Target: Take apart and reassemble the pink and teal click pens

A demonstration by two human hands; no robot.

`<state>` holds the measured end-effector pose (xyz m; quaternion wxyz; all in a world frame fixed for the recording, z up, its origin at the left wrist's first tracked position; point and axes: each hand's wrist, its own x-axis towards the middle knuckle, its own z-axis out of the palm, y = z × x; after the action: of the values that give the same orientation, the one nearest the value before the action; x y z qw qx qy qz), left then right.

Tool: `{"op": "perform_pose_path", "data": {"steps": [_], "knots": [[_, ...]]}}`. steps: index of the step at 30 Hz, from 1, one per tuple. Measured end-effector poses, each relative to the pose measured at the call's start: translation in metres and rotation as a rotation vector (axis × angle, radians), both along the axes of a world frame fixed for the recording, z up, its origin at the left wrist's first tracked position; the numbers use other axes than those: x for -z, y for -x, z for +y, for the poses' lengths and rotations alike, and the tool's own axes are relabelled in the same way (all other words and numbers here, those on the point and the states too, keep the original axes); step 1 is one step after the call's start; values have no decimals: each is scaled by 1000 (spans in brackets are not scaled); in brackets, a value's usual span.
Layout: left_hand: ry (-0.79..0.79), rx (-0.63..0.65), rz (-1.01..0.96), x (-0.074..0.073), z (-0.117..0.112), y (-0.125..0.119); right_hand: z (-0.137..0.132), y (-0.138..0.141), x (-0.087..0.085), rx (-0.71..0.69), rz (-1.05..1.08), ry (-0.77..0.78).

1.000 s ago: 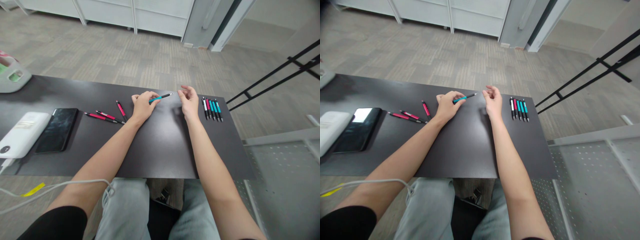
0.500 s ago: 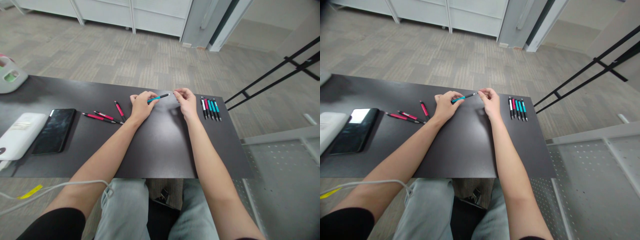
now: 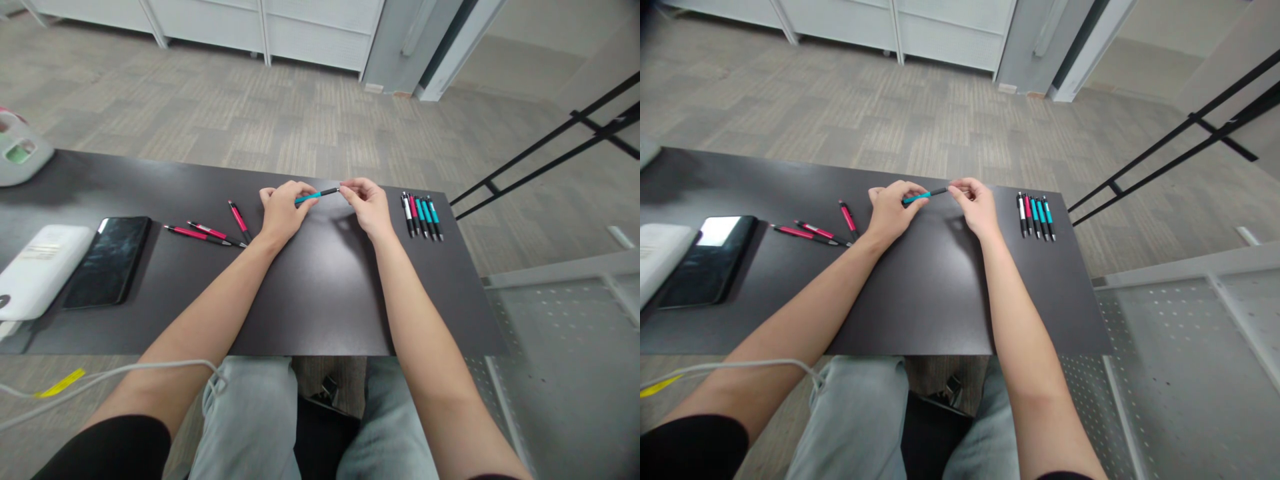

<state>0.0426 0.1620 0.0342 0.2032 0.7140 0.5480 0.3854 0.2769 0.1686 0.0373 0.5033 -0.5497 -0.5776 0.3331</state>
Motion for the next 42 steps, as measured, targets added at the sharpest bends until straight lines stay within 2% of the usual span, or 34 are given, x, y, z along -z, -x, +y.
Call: {"op": "perform_pose_path", "data": {"steps": [6, 11, 19, 27, 36, 42], "knots": [[-24, 38, 12, -4, -1, 0, -9, 4, -13, 6, -108, 4], [-26, 48, 4, -5, -2, -1, -17, 5, -22, -50, -174, 6], [-15, 45, -4, -11, -4, -2, -15, 2, -16, -89, -230, 27], [17, 86, -2, -11, -6, -5, -18, 7, -25, -76, -193, 9], [-19, 88, 8, -10, -5, -3, -14, -1, -12, -63, -193, 0], [48, 111, 42, -13, -6, -7, -15, 0, -13, -50, -183, -21]]}}
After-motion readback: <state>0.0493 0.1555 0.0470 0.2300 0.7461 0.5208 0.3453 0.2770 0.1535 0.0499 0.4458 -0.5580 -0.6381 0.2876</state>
